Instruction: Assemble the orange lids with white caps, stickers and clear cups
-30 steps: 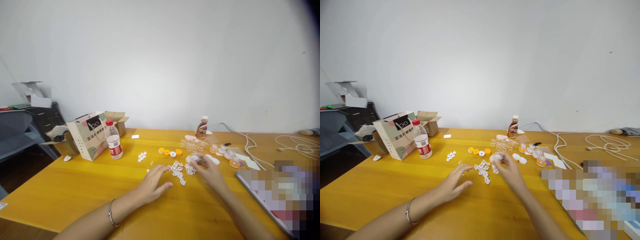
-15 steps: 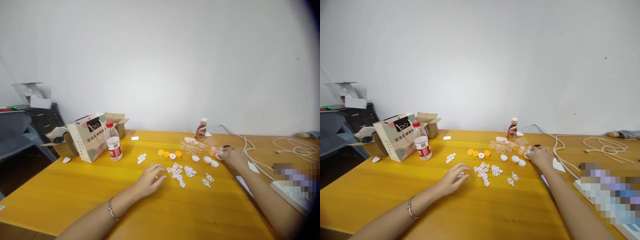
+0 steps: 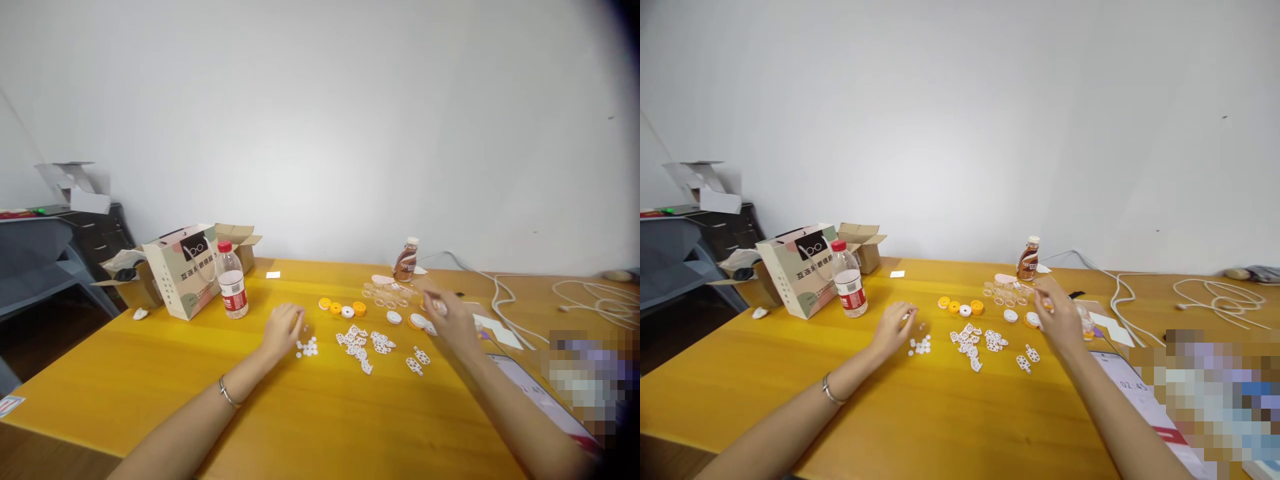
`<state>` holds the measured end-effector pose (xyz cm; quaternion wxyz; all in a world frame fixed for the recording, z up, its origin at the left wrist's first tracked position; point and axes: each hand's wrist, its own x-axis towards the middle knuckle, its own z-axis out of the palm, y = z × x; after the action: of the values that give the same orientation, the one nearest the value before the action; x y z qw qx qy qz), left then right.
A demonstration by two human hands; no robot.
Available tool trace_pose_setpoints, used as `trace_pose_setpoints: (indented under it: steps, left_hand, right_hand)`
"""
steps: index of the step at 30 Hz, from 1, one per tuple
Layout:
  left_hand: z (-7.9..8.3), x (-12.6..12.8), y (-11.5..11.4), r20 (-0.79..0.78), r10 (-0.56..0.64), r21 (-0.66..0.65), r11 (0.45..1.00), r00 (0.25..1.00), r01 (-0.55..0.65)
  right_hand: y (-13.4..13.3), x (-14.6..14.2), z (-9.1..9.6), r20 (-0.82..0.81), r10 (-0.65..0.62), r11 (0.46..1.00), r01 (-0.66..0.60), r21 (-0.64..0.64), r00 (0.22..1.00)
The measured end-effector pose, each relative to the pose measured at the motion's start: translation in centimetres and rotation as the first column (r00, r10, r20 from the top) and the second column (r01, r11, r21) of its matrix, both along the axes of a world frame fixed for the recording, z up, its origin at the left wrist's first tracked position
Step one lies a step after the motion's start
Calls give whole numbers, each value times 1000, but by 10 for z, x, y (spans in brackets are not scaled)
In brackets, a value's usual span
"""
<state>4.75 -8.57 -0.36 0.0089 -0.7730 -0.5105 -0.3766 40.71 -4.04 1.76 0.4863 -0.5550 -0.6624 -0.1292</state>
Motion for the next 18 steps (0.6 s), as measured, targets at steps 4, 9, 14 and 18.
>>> trace_pose_setpoints:
  steps: [4, 9, 14, 18]
  left_hand:
    - [-2, -31, 24, -42, 199, -146, 968, 979, -203]
    - [-8, -46, 32, -74, 212, -237, 946, 975, -224]
    - [-6, -40, 27, -91, 166, -282, 941, 982, -185]
    - [5, -20, 10, -78, 45, -275, 959, 996, -65]
  right_hand:
    - [-33, -54, -8, -30, 242, 962, -244, -126, 970]
    - [-50, -87, -20, -51, 440, 879, -441, -181, 897]
    - [-58, -93, -28, -87, 452, 857, -459, -235, 888]
    - [-62, -96, -28, -109, 452, 845, -464, -265, 885]
